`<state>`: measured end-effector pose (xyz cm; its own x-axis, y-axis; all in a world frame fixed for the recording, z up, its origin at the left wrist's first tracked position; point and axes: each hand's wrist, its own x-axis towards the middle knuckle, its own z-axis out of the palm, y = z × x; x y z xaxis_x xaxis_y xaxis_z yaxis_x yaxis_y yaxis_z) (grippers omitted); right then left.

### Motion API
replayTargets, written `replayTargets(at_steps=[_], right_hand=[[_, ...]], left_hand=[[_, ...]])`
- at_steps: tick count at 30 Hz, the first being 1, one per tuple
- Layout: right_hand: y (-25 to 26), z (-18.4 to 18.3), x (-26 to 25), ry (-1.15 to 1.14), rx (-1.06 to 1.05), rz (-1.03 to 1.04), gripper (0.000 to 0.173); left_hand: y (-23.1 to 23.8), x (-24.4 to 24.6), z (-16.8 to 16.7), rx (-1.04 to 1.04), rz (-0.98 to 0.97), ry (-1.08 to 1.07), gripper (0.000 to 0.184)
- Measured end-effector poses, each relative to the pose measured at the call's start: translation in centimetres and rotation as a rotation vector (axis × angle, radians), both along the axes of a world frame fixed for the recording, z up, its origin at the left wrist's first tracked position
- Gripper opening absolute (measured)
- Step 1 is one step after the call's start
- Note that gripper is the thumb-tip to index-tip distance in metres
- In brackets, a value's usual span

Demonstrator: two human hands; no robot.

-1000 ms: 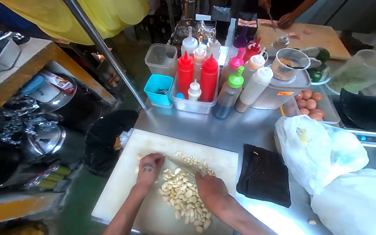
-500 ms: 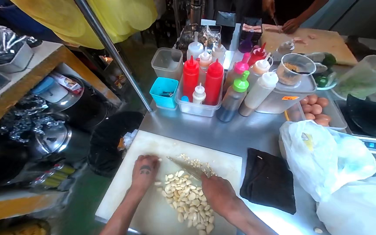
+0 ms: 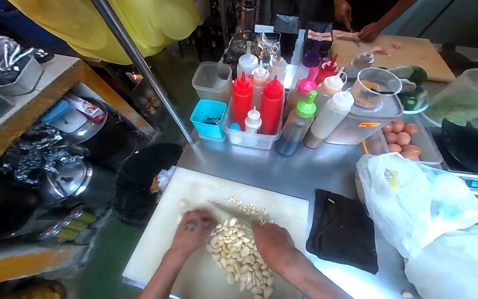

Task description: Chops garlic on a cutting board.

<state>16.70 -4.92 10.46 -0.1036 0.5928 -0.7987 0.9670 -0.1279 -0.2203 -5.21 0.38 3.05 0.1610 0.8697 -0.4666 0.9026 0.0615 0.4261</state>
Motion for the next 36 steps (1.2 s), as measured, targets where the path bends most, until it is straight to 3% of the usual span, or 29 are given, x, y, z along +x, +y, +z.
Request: replayTargets(at_steps=[3, 5, 12, 25, 31, 33, 36], right_hand=[[0.0, 0.3, 0.8, -0.009, 0.007, -0.002, 0.039], [0.0, 0.4, 0.8, -0.008, 0.012, 0.004, 0.038], [0.0, 1.4, -0.2, -0.005, 0.024, 0.013, 0.038], [-0.5, 0.8, -1.1, -0.015, -0.018, 0.0, 0.043], [-0.6, 0.2, -0.8, 0.021, -0.04, -0.014, 0.045], [-0.7, 0.3, 0.0, 0.045, -0.047, -0.022, 0.045], [-1.1, 0.2, 0.6, 0.049, -0.054, -0.015, 0.041]], left_hand=[[1.3, -2.5, -0.1, 0.235, 0.258, 0.091, 0.029], [2.4, -3.3, -0.6, 0.23, 0.359, 0.151, 0.028], [1.6, 1.2, -1.5, 0.256, 0.169, 0.035, 0.017], [1.2, 1.3, -2.3, 0.347, 0.109, 0.023, 0.016], [0.2, 0.8, -0.7, 0.036, -0.084, 0.053, 0.022], [-0.6, -1.0, -0.1, 0.084, -0.002, -0.055, 0.022], [-0.9, -4.1, 0.1, 0.146, 0.227, 0.004, 0.024]])
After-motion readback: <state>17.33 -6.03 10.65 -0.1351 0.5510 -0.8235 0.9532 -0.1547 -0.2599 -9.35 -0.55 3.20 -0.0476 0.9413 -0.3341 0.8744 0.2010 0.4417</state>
